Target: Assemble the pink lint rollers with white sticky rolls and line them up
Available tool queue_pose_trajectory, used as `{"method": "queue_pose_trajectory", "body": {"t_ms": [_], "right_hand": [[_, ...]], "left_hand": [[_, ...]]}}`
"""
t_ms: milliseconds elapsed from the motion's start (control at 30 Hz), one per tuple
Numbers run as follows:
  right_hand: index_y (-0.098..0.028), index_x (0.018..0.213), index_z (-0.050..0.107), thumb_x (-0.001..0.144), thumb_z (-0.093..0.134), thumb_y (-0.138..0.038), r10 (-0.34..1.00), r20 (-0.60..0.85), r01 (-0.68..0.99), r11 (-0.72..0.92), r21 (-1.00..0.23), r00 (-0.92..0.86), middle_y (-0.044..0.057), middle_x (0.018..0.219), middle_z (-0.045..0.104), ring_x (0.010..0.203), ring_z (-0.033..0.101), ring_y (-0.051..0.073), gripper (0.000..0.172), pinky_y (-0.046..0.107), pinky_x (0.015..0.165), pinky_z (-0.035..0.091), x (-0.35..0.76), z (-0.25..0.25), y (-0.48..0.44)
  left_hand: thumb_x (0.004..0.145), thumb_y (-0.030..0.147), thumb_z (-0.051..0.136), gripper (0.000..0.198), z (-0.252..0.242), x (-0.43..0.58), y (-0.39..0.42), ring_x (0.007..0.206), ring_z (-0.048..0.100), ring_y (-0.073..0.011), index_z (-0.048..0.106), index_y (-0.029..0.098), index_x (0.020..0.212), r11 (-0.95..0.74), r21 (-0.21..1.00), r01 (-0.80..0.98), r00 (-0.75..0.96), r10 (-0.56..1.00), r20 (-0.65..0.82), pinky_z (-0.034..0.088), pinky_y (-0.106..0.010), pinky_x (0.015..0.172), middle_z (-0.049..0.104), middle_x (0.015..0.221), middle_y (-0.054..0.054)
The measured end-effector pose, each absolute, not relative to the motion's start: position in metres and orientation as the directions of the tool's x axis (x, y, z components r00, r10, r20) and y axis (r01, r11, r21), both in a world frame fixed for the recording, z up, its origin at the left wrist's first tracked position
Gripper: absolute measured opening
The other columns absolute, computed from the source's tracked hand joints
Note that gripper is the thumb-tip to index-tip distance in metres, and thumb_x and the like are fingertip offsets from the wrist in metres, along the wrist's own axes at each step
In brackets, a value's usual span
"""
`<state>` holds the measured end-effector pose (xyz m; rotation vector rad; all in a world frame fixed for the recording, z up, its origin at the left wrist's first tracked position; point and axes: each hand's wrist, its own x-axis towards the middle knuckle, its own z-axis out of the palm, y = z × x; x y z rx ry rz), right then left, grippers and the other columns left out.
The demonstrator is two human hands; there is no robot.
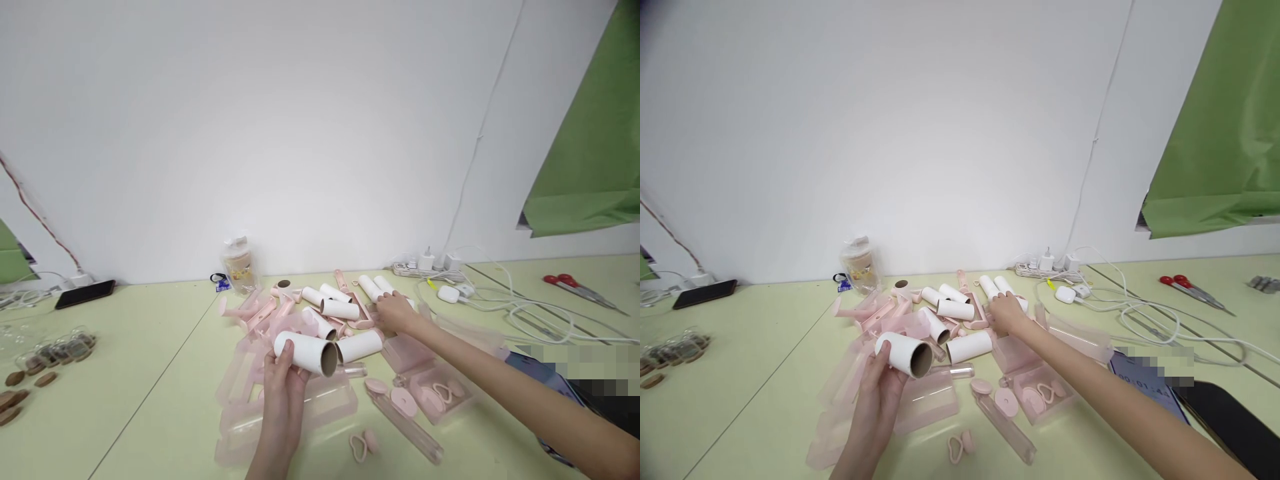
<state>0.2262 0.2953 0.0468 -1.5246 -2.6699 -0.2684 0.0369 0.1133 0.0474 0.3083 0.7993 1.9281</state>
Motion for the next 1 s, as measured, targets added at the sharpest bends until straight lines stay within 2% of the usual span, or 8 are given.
{"method": "queue_pose_trajectory", "body": {"t_ms": [167,233,300,333,400,533,700,1000], "right_hand": [[-0.015,0.091,0.067,0.091,0.041,-0.036,0.874,0.223,0.848,0.477,-0.231,-0.431,0.005,0.081,0.069,0.072,0.063,0.018,0.033,0.031,0.065,0.048,0.235,0.068,0.26],[-0.018,0.106,0.065,0.094,0.029,-0.038,0.861,0.279,0.784,0.504,-0.361,-0.425,0.004,0.089,0.072,0.077,0.065,0.02,0.043,0.029,0.064,0.049,0.235,0.071,0.232],[-0.02,0.12,0.058,0.094,0.027,-0.039,0.849,0.358,0.689,0.526,-0.5,-0.389,0.004,0.108,0.068,0.093,0.064,0.023,0.045,0.032,0.073,0.051,0.23,0.067,0.203],[-0.02,0.118,0.06,0.091,0.036,-0.041,0.851,0.406,0.558,0.524,-0.643,-0.332,0.005,0.11,0.068,0.098,0.062,0.026,0.041,0.036,0.077,0.052,0.226,0.063,0.19],[-0.023,0.114,0.063,0.086,0.049,-0.039,0.834,0.478,0.357,0.55,-0.755,-0.275,0.006,0.111,0.067,0.101,0.061,0.028,0.035,0.041,0.082,0.051,0.219,0.051,0.17],[-0.027,0.11,0.062,0.082,0.058,-0.03,0.767,0.61,0.229,0.642,-0.732,-0.198,0.006,0.111,0.064,0.106,0.057,0.026,0.029,0.04,0.087,0.049,0.214,0.031,0.156],[-0.027,0.089,0.06,0.08,0.061,-0.028,0.775,0.592,0.155,0.628,-0.763,-0.221,0.005,0.107,0.062,0.1,0.059,0.022,0.009,0.032,0.076,0.054,0.22,0.027,0.154],[-0.027,0.085,0.058,0.079,0.064,-0.028,0.688,0.678,0.2,0.725,-0.659,-0.258,0.005,0.095,0.061,0.092,0.061,0.02,0.009,0.027,0.068,0.055,0.221,0.029,0.149]], "left_hand": [[0.08,0.02,0.062,0.02,0.044,0.043,0.117,0.082,0.065,-0.0156,0.045,0.018,0.09,-0.337,0.745,-0.576,-0.611,0.783,-0.118,0.057,-0.027,0.067,0.06,0.095,-0.006],[0.078,0.022,0.064,0.024,0.045,0.052,0.121,0.082,0.065,-0.0164,0.043,0.019,0.09,-0.333,0.755,-0.565,-0.633,0.762,-0.137,0.057,-0.03,0.068,0.059,0.097,-0.006],[0.077,0.023,0.066,0.027,0.045,0.065,0.127,0.083,0.066,-0.0177,0.042,0.019,0.09,-0.325,0.746,-0.581,-0.624,0.766,-0.152,0.057,-0.031,0.07,0.059,0.095,-0.006],[0.077,0.024,0.065,0.027,0.046,0.071,0.129,0.083,0.066,-0.0183,0.042,0.019,0.09,-0.318,0.739,-0.594,-0.611,0.776,-0.158,0.057,-0.032,0.07,0.06,0.094,-0.007],[0.079,0.026,0.064,0.026,0.046,0.084,0.132,0.084,0.066,-0.0194,0.042,0.018,0.09,-0.304,0.721,-0.622,-0.583,0.795,-0.168,0.057,-0.031,0.07,0.062,0.094,-0.009],[0.08,0.028,0.062,0.024,0.044,0.097,0.13,0.086,0.066,-0.021,0.043,0.018,0.091,-0.284,0.7,-0.656,-0.546,0.819,-0.179,0.057,-0.032,0.071,0.063,0.096,-0.01],[0.081,0.024,0.062,0.021,0.041,0.095,0.121,0.079,0.067,-0.0186,0.043,0.018,0.089,-0.254,0.719,-0.647,-0.544,0.815,-0.201,0.057,-0.031,0.068,0.064,0.086,-0.006],[0.076,0.031,0.067,0.031,0.035,0.09,0.115,0.08,0.066,-0.0167,0.041,0.019,0.087,-0.238,0.764,-0.6,-0.526,0.836,-0.153,0.056,-0.028,0.069,0.061,0.087,-0.002]]}}
